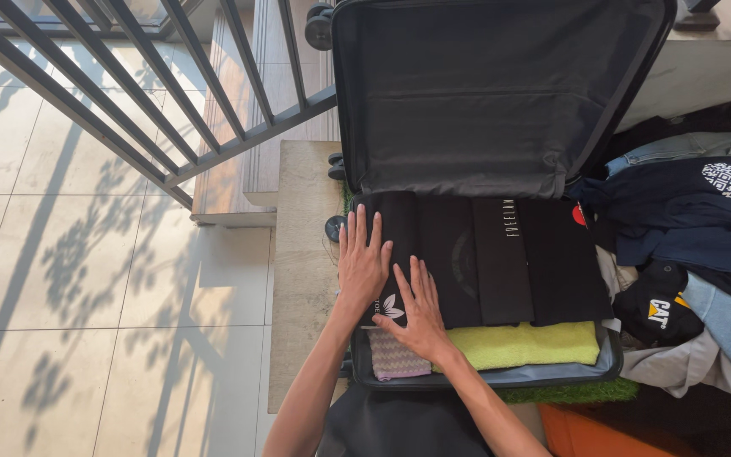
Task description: The person packs a suitcase by hand, unfolding, folding, and arranging shirts inside the open luggage compartment.
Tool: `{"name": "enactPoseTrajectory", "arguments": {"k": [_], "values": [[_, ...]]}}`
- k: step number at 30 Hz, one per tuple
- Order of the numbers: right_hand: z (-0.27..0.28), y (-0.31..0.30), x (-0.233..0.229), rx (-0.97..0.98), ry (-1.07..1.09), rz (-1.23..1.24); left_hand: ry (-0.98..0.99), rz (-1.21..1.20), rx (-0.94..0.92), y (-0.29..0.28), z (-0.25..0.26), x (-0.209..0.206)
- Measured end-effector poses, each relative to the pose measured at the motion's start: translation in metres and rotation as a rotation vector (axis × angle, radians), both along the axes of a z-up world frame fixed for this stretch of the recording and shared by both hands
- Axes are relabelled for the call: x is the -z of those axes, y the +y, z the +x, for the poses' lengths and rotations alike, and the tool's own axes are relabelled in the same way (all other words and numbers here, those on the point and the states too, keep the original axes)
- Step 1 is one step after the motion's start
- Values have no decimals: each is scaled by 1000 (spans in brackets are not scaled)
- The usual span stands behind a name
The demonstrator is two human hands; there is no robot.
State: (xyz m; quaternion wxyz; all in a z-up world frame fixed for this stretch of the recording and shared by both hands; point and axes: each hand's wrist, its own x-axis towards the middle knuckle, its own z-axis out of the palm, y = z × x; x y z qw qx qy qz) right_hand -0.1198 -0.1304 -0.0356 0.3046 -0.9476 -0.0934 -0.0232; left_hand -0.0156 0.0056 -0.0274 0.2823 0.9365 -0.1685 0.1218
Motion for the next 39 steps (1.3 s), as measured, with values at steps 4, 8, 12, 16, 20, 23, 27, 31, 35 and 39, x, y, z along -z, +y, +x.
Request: {"name": "enactPoseTrajectory", "arguments": {"k": [4, 8, 12, 16, 20, 23, 27, 31, 35, 39], "values": [[-5, -14, 5, -11, 76, 71, 1, -53, 19, 2, -26, -12], [-13, -16, 16, 21, 82, 203, -41, 9, -34, -4, -42, -13], [-18, -23, 22, -7, 112, 222, 40, 52, -66, -6, -41, -12], [-16, -36, 21, 25, 244, 445, 55, 107, -60, -5, -33, -12], [-13, -60, 25, 54, 345, 1212, 94, -3, -85, -4, -30, -9], [-19, -70, 32, 53, 374, 1250, 125, -121, -80, -6, -30, -9], [-40, -78, 29, -18, 382, 1198, 119, 93, -183, -14, -37, -14], [-65, -111, 15, 33, 483, 1093, -39, 248, -226, -32, -63, -16], [-87, -159, 11, 146, 445, 1224, -126, 128, -70, -71, -96, -12], [-105, -231, 7, 294, 185, 1234, -96, 1, 183, -123, -120, 2]]}}
